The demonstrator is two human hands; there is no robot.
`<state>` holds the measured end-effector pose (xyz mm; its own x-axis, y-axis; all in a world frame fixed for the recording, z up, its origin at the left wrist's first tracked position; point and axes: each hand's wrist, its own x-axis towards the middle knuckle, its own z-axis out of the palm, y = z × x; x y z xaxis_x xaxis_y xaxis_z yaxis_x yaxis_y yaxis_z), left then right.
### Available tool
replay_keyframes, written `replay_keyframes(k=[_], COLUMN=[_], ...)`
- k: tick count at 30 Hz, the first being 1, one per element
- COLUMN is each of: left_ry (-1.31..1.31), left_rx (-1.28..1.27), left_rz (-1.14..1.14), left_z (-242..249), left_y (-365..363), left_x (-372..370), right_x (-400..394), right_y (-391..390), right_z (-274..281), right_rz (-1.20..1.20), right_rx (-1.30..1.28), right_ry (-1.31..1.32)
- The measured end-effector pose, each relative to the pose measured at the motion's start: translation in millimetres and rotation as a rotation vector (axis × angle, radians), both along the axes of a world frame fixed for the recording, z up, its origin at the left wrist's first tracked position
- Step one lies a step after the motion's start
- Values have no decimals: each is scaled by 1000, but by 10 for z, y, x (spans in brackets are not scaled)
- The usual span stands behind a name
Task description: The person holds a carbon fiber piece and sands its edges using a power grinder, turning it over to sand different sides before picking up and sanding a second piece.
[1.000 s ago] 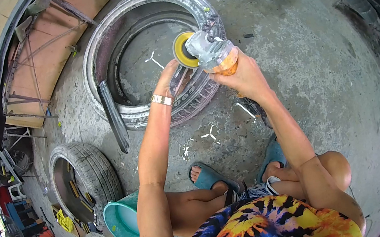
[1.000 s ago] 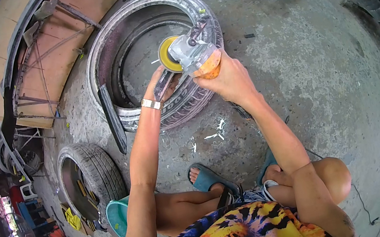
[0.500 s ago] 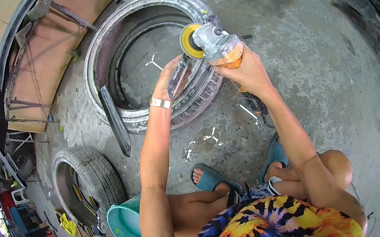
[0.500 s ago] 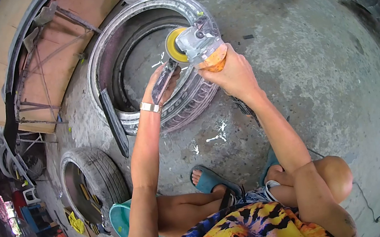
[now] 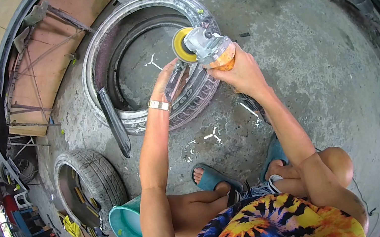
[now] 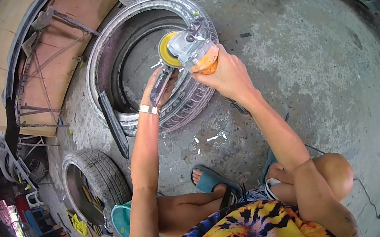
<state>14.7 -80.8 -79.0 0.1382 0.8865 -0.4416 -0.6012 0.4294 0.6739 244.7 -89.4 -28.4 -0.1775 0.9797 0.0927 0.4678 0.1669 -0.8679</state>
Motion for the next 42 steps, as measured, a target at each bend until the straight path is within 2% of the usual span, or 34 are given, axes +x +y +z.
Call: replay_keyframes(k=[6, 11, 14, 16, 26, 28, 31, 35, 37, 42], left_ry=[-90, -119, -62, -186, -70, -384, -441, -346, -118, -54], left_rx=[36, 69, 18, 133, 49, 157, 179, 164, 88, 21], left_rz=[-30, -73, 16, -120, -29, -178, -212, -151, -29, 63], left_z=[-110, 109, 86, -57, -102, -254, -253, -165, -140, -68], left_y=[3, -45, -33, 11, -2, 48, 54, 3, -27, -33], left_x=[-106, 14, 44, -71, -131, -232, -232, -171, -147, -91], right_x=[-4, 54, 64, 75, 51, 41, 33, 14, -2, -38], right_y=[-16, 55, 22, 18, 3, 5, -1, -47, -74, -90], right_z=[-2, -8, 80, 79, 107, 86, 72, 117, 138, 95], right_rz=[23, -57, -39, -42, -31, -29, -21, 15, 20, 55], right_rx=[9, 36, 13, 10, -21, -16, -11, -27, -23, -3], right_ry=[-26, 41, 36, 14, -20, -16, -22, -35, -38, -40])
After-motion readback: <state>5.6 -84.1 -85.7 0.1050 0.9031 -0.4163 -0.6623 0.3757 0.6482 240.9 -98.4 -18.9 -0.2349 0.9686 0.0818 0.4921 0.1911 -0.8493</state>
